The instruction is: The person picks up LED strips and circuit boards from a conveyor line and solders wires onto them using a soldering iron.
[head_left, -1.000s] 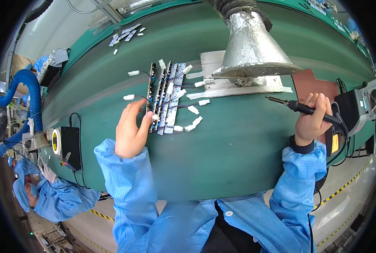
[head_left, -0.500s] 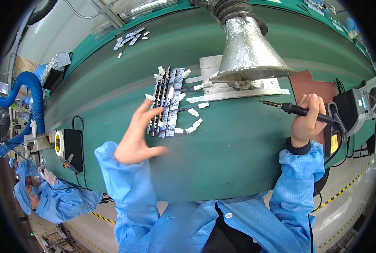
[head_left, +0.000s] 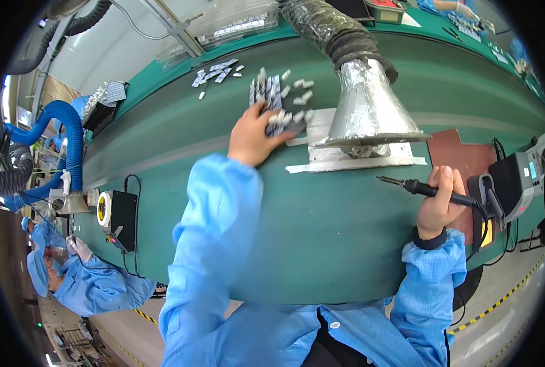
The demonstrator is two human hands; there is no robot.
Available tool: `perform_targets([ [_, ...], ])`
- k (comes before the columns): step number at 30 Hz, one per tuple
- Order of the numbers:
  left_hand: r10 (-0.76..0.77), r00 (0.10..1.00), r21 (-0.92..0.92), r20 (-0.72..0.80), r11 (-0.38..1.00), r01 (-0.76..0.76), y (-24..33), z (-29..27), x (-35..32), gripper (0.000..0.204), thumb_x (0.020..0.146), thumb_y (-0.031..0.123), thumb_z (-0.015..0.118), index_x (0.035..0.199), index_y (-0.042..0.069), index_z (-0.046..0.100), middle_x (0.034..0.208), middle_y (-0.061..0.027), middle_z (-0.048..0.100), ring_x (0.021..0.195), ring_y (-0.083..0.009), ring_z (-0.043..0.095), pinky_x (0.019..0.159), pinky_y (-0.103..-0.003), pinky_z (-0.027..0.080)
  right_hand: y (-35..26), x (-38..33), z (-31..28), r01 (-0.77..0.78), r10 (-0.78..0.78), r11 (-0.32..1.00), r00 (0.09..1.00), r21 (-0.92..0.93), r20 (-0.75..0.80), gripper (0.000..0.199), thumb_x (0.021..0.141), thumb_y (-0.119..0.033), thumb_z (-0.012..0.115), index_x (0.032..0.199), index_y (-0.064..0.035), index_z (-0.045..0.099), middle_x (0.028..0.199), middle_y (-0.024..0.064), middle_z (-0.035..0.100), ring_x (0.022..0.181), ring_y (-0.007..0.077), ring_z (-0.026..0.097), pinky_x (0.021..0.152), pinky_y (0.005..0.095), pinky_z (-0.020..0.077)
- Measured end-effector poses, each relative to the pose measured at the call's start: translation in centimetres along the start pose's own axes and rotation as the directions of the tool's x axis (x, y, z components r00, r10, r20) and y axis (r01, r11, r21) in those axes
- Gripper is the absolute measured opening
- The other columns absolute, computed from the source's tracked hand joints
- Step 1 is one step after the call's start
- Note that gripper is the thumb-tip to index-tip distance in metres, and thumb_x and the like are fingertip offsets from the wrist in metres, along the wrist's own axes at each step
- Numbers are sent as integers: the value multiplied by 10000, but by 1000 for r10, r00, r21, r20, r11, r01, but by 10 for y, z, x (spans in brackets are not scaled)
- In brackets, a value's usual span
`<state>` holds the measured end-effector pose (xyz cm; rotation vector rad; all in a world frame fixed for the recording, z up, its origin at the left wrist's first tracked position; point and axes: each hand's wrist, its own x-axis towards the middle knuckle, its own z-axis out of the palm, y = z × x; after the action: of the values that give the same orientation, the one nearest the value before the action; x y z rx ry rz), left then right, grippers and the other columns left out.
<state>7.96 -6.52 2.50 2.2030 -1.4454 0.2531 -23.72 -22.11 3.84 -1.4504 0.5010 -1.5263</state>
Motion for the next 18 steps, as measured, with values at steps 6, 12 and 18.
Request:
perform_targets([
  [6, -148, 983, 193, -107, 967, 166, -36, 32, 63, 640, 722, 505, 746, 1195, 96, 608, 1340, -186, 466, 1135, -377, 524, 964, -420, 432, 1, 0, 2, -14, 13, 1000, 1000, -5, -17, 348, 946, -59, 466, 627, -48, 327, 605, 4, 332, 563, 78, 290, 513, 242, 252],
  [12, -212, 970, 51, -119, 974, 220, -30, 7, 24, 493, 802, 403, 698, 1175, 91, 617, 1327, -175, 483, 1132, -353, 536, 948, -414, 438, 3, 1, -1, -29, 29, 1000, 1000, -4, 6, 344, 948, -62, 465, 631, -42, 331, 609, 3, 334, 574, 76, 300, 522, 238, 263],
  [18, -355, 931, -290, -81, 903, 319, -9, -39, -24, 193, 858, 162, 645, 1007, 42, 676, 962, -113, 678, 863, -219, 648, 792, -318, 497, 1, 3, 1, -14, 14, 1000, 1000, -21, 5, 340, 952, -71, 472, 637, -43, 347, 613, 1, 355, 586, 76, 320, 540, 238, 275],
])
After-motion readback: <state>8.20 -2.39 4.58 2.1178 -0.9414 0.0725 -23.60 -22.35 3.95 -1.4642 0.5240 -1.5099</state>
